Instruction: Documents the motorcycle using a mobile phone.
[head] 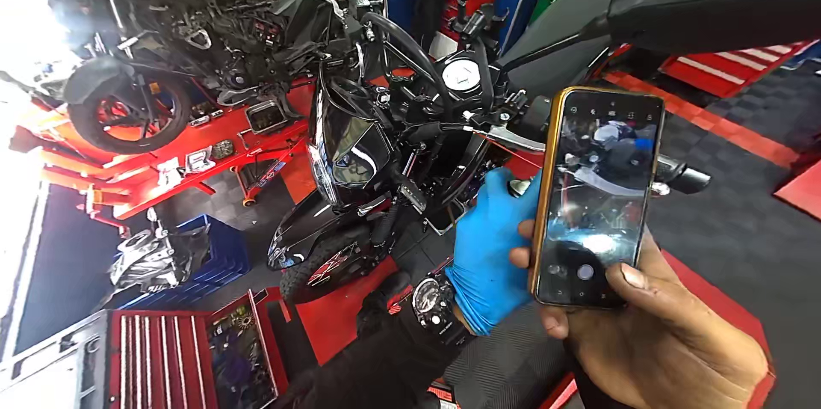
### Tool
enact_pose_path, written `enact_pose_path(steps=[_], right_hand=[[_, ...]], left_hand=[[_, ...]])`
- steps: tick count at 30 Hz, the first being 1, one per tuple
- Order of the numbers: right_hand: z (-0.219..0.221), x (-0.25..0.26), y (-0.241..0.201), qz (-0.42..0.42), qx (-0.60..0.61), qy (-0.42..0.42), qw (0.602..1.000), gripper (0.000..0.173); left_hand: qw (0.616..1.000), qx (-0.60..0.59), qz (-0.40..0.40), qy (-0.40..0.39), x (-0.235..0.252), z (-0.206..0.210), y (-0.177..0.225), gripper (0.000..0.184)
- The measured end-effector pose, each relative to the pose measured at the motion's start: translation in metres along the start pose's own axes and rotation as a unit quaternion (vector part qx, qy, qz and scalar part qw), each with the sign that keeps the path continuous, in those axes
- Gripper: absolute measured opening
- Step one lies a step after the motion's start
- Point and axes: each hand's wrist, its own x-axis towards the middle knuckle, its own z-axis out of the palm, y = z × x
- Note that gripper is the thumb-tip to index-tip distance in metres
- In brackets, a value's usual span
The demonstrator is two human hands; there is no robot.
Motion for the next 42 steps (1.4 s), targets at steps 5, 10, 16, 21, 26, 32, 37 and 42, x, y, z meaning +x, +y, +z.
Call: enact_pose_path(steps=[5, 10, 16, 21, 26, 32, 37, 42], right_hand=[[0.0, 0.001, -0.002, 0.002, -0.002, 0.008, 1.0, 0.059], [0.001, 0.003, -0.002, 0.002, 0.001, -0.005, 1.0, 0.057], [0.0, 0.005, 0.001, -0.001, 0.006, -0.003, 1.0, 0.057], [0.001, 0.004, 0.0, -0.002, 0.007, -0.008, 1.0, 0.057], [0.0, 0.004, 0.0, -0.002, 0.007, -0.009, 1.0, 0.057], [0.0, 0.005, 0.002, -0.008, 0.008, -0.009, 1.0, 0.055], [0.001, 0.003, 0.002, -0.009, 0.003, -0.002, 1.0, 0.057], [-0.002, 0.005, 0.002, -0.011, 0.003, -0.011, 1.0, 0.058]], left_hand=[[0.999, -0.007, -0.034, -0.035, 0.017, -0.029, 0.033, 0.056], [0.999, -0.007, -0.022, -0.032, 0.016, -0.032, 0.033, 0.061], [0.998, 0.029, -0.026, -0.045, 0.017, -0.032, 0.033, 0.059], [0.999, 0.024, -0.027, -0.036, 0.019, -0.032, 0.034, 0.056], [0.999, 0.028, -0.022, -0.036, 0.017, -0.032, 0.034, 0.057], [0.998, 0.018, -0.027, -0.05, 0.015, -0.034, 0.033, 0.058], [0.998, 0.012, -0.043, -0.05, 0.016, -0.032, 0.034, 0.06], [0.997, 0.072, -0.013, 0.02, -0.007, 0.018, -0.006, 0.062]])
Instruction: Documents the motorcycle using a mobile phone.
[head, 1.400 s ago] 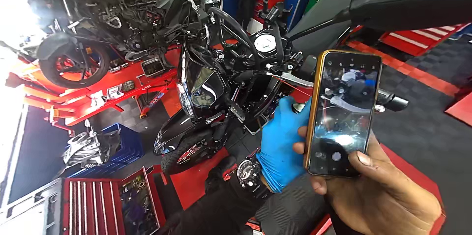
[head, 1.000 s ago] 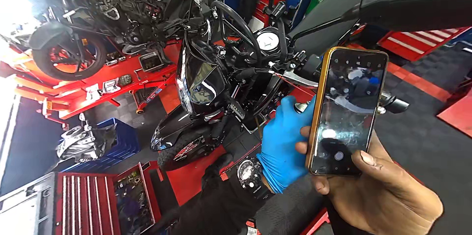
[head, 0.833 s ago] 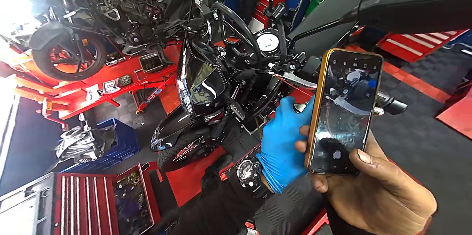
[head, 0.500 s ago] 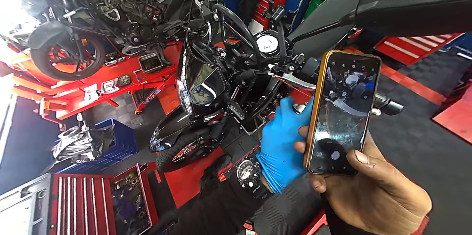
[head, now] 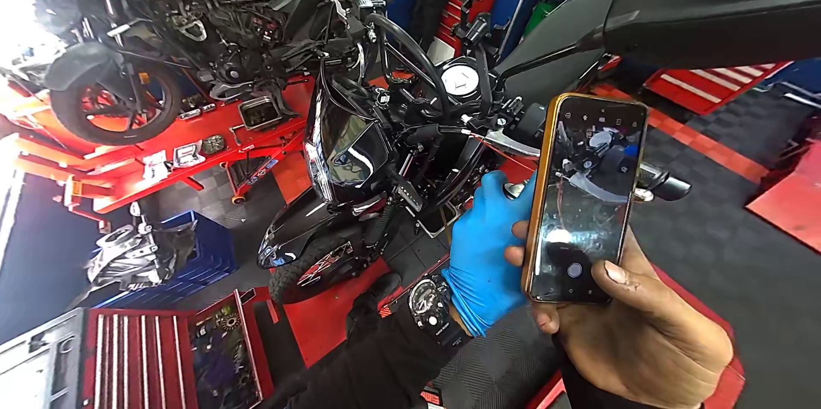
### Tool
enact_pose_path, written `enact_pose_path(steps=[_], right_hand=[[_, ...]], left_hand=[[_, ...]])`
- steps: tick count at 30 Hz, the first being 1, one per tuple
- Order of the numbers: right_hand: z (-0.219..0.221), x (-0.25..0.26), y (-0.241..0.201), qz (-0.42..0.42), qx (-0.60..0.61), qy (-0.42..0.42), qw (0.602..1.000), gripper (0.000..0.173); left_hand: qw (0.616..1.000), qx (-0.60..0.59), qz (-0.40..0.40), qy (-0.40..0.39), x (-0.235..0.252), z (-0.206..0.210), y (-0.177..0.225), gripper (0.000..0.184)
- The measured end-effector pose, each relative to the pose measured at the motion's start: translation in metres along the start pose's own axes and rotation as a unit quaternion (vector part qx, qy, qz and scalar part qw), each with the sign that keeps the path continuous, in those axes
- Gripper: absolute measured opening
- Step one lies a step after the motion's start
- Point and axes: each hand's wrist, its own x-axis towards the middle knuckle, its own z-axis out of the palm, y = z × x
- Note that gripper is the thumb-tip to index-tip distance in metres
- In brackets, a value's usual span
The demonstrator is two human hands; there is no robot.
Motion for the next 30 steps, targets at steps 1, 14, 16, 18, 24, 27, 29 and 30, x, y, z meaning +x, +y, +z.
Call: enact_pose_path(steps=[1, 14, 16, 18, 24, 27, 29, 30], right_hand=[[0.0, 0.0, 0.0, 0.001, 0.002, -0.002, 1.0, 0.059], [-0.001, 0.001, 0.0, 0.001, 0.0, 0.0, 1.0, 0.056], [-0.001, 0.002, 0.001, 0.001, 0.0, -0.001, 1.0, 0.055], [-0.001, 0.002, 0.001, 0.0, 0.002, -0.007, 1.0, 0.055], [0.0, 0.001, -0.001, -0.002, -0.002, -0.005, 1.0, 0.054], [0.0, 0.002, -0.003, 0.006, -0.004, -0.016, 1.0, 0.057], [0.0, 0.001, -0.003, 0.006, 0.001, -0.016, 1.0, 0.057], [0.0, 0.001, -0.003, 0.006, 0.003, -0.014, 1.0, 0.057]], left_hand=[[1.0, 0.005, -0.002, -0.002, -0.001, 0.002, -0.001, 0.061], [1.0, 0.002, -0.002, -0.022, 0.0, 0.003, -0.003, 0.056], [1.0, -0.009, 0.004, -0.014, 0.001, 0.0, -0.003, 0.054], [0.999, -0.021, 0.003, -0.038, 0.007, -0.019, 0.007, 0.057], [0.994, -0.074, -0.023, -0.083, 0.025, -0.057, 0.032, 0.071], [0.994, -0.066, -0.032, -0.077, 0.028, -0.055, 0.036, 0.068], [0.995, -0.057, -0.033, -0.078, 0.028, -0.055, 0.037, 0.066], [0.995, -0.051, -0.032, -0.08, 0.028, -0.055, 0.037, 0.066]])
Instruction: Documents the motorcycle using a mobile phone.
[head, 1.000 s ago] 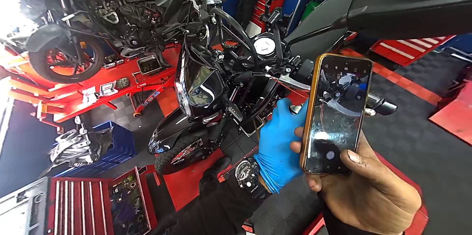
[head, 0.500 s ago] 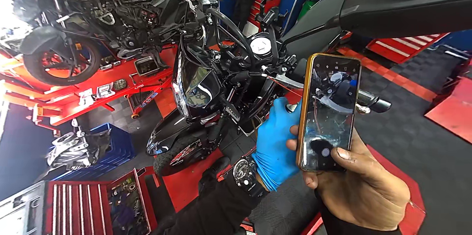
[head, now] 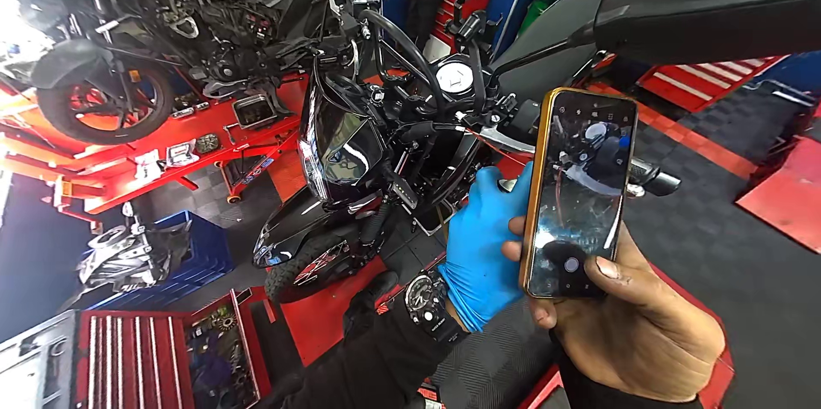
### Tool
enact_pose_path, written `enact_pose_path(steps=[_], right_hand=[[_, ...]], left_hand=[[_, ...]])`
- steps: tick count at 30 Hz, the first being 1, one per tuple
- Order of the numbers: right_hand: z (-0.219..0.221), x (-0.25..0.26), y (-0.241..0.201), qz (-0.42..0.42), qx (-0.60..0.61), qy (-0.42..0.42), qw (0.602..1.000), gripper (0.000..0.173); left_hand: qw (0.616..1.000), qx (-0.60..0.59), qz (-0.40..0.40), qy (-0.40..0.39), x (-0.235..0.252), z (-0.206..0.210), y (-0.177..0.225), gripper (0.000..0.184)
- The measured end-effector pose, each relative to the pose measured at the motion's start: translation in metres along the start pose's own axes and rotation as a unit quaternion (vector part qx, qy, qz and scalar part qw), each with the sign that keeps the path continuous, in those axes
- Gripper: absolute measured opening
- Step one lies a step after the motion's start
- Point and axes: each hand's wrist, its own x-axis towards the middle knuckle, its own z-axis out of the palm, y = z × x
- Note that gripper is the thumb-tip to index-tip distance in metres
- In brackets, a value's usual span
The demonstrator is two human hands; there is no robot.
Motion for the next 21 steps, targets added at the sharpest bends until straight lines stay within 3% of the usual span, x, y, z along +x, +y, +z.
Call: enact_pose_path(steps=[7, 11, 13, 16, 21], right_hand=[[0.0, 0.0, 0.0, -0.001, -0.004, -0.007, 1.0, 0.057], [0.0, 0.0, 0.0, 0.0, -0.003, -0.003, 1.0, 0.057], [0.0, 0.0, 0.0, 0.001, -0.002, 0.0, 1.0, 0.058], [-0.001, -0.001, 0.0, 0.002, -0.005, 0.002, 1.0, 0.058], [-0.001, -0.001, 0.0, 0.004, 0.001, 0.002, 1.0, 0.058]], left_hand=[[0.993, 0.087, 0.022, 0.076, -0.013, 0.062, -0.045, 0.07], [0.995, 0.087, 0.018, 0.045, -0.014, 0.051, -0.039, 0.071], [0.995, 0.091, -0.016, -0.03, -0.012, 0.032, -0.025, 0.075], [0.994, 0.084, 0.036, 0.067, -0.016, 0.056, -0.045, 0.073], [0.999, 0.046, 0.01, 0.023, -0.012, 0.024, -0.018, 0.071]])
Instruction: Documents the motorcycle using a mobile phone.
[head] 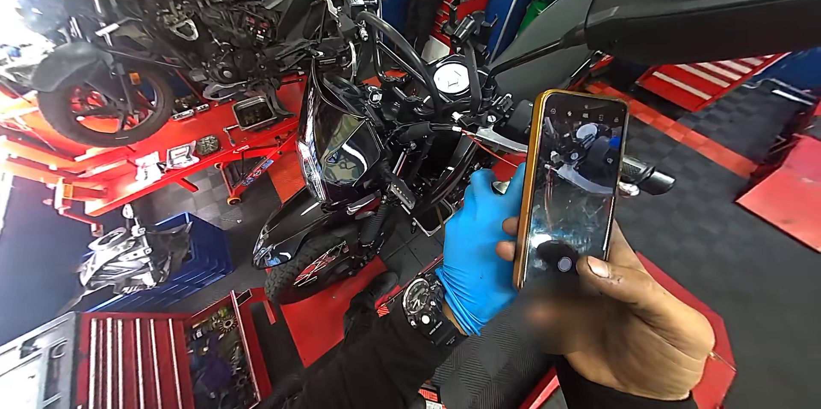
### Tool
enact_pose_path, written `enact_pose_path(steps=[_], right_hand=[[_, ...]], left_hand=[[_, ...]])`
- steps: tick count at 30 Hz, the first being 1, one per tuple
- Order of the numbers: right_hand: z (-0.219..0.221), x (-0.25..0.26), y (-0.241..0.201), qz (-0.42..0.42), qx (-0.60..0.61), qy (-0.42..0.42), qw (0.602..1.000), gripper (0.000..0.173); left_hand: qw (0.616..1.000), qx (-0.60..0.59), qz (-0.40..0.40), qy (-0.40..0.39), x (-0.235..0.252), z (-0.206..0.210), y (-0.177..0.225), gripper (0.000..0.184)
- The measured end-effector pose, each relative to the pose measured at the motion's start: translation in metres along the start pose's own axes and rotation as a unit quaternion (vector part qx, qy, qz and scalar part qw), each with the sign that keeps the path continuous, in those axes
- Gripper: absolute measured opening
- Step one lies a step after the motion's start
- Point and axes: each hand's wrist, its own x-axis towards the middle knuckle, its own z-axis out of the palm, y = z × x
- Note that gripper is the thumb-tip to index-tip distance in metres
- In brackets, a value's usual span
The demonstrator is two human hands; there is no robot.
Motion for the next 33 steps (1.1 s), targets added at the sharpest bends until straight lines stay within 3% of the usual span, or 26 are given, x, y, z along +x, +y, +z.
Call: enact_pose_path(steps=[3, 6, 10, 16, 28, 33], right_hand=[[-0.001, 0.0, -0.001, -0.001, -0.007, 0.002, 1.0, 0.058], [0.0, 0.0, -0.001, -0.003, -0.006, -0.001, 1.0, 0.057], [0.0, 0.0, 0.0, -0.002, -0.005, 0.01, 1.0, 0.056], [0.001, 0.001, -0.001, 0.0, -0.018, 0.016, 1.0, 0.055], [0.0, 0.001, 0.0, 0.004, -0.007, 0.012, 1.0, 0.057], [0.0, 0.001, 0.0, 0.002, -0.003, 0.006, 1.0, 0.056]], left_hand=[[0.998, 0.007, 0.037, 0.055, -0.005, 0.025, -0.017, 0.075], [0.998, -0.061, 0.003, -0.022, 0.002, -0.018, 0.008, 0.073], [0.994, -0.109, -0.013, 0.005, 0.002, -0.02, 0.012, 0.066], [0.991, -0.13, -0.024, -0.011, 0.001, -0.023, 0.012, 0.071], [0.991, -0.128, -0.025, 0.002, 0.0, -0.023, 0.012, 0.072], [0.997, -0.071, -0.011, -0.029, 0.003, -0.023, 0.012, 0.075]])
